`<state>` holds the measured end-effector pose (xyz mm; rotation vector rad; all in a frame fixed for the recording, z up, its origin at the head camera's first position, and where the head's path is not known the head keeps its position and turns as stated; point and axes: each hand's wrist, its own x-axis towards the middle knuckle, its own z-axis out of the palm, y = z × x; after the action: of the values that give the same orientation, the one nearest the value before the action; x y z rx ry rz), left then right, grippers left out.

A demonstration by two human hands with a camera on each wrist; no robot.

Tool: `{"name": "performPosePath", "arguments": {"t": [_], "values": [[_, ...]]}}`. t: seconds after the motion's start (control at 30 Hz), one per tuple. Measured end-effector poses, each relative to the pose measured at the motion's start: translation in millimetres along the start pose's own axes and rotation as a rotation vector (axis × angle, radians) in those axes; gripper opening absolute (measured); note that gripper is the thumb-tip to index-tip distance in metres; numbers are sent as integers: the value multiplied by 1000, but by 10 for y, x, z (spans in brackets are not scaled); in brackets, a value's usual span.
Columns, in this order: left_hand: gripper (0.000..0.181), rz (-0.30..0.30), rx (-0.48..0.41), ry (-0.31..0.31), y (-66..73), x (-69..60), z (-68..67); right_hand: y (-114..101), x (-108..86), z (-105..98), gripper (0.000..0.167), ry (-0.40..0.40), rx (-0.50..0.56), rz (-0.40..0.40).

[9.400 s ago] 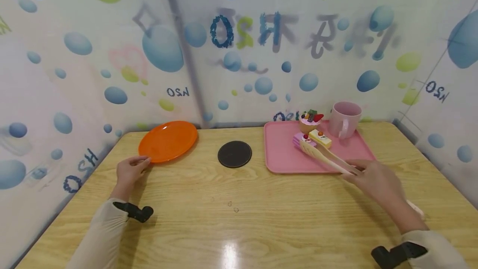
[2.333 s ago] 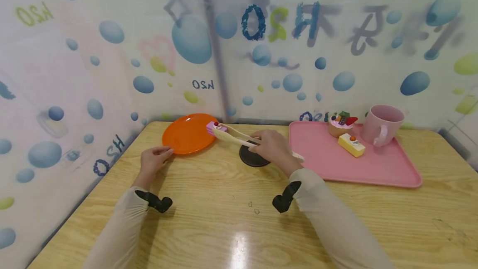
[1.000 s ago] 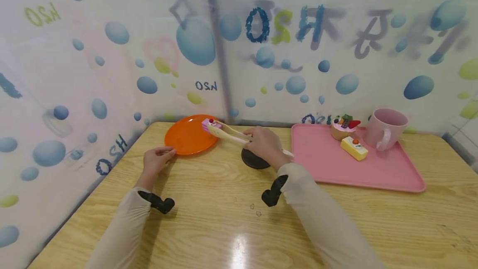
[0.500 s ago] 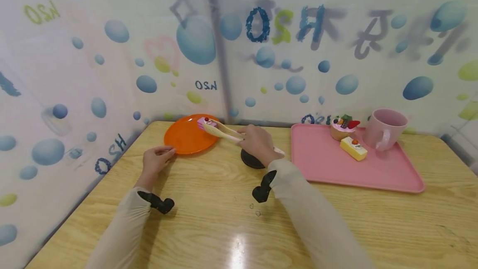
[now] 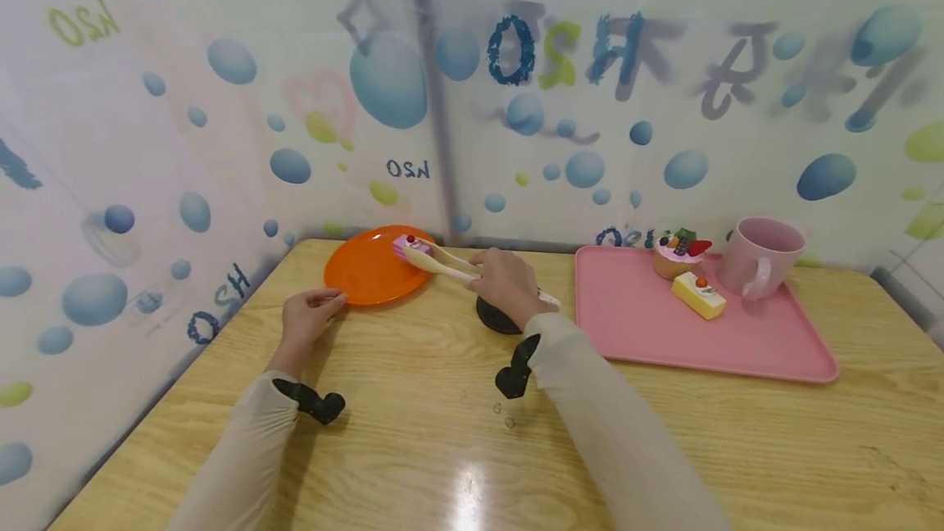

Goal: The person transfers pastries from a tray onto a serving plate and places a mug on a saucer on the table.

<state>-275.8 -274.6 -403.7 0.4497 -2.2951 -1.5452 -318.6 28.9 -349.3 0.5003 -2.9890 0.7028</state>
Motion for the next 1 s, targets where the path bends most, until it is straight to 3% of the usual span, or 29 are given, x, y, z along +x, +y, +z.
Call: {"name": "performPosePath", "arguments": {"t": [0.4, 1.0], "values": [[26, 11, 0, -6, -28, 1, -25, -109, 69, 64, 42, -19, 13, -3], [26, -4, 12, -3, -37, 19, -6, -146, 175, 189, 43, 38, -14, 25]]}}
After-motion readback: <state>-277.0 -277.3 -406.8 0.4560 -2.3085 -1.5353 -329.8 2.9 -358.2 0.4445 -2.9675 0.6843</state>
